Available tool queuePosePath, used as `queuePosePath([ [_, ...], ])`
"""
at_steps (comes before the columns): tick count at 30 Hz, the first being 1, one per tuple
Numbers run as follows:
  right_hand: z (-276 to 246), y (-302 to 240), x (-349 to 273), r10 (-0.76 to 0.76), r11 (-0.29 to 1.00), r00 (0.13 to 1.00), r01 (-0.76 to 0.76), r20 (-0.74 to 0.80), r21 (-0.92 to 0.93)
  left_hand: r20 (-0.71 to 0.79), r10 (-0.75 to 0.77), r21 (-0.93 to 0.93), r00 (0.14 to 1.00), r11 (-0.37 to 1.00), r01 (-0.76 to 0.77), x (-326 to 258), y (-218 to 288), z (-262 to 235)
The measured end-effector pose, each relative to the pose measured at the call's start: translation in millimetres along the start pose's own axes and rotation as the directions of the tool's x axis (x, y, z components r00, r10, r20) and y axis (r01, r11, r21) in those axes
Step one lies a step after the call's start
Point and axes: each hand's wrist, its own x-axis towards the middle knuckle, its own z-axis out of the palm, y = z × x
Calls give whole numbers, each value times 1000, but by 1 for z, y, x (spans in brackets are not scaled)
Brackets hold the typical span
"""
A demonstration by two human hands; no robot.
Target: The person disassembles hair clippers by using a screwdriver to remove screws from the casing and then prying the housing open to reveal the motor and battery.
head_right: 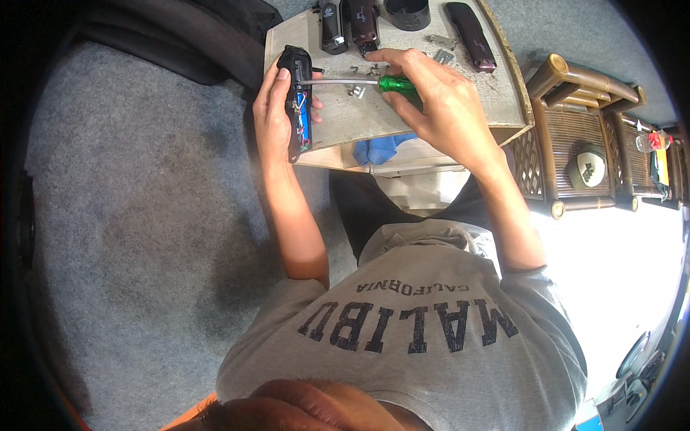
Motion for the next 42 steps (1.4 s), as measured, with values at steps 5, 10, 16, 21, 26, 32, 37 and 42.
queuePosePath([
  [5, 1, -2, 1, 8, 999, 1000, -8, -18, -41, 3, -2, -2, 1000, 1000, 2, 0, -1, -1],
  [10, 2, 2, 1, 32, 995, 999, -31, 3, -91, -2, -13, -7, 1000, 1000, 13, 0, 0, 0],
  [16, 4, 3, -1, -39, 998, 997, 36, -63, -43, 15, -2, -4, 1000, 1000, 2, 1, 0, -1],
  [21, 2, -2, 1, -1, 997, 999, -3, -47, -83, 16, -11, 11, 1000, 1000, 11, 0, 0, -1],
  [26, 3, 3, 0, 17, 982, 1000, -20, -14, -188, 19, -5, 7, 1000, 1000, 5, 1, -1, -1],
  [32, 2, 1, 1, -30, 988, 998, 21, -55, -154, 22, -6, 9, 1000, 1000, 6, 1, -1, -2],
  [37, 3, -3, 2, 7, 982, 999, -15, -44, -191, 8, -9, 16, 1000, 1000, 9, 0, 0, -1],
  [42, 4, 3, 1, -16, 982, 998, 5, -54, -191, 14, -6, 14, 1000, 1000, 6, 1, 0, -1],
])
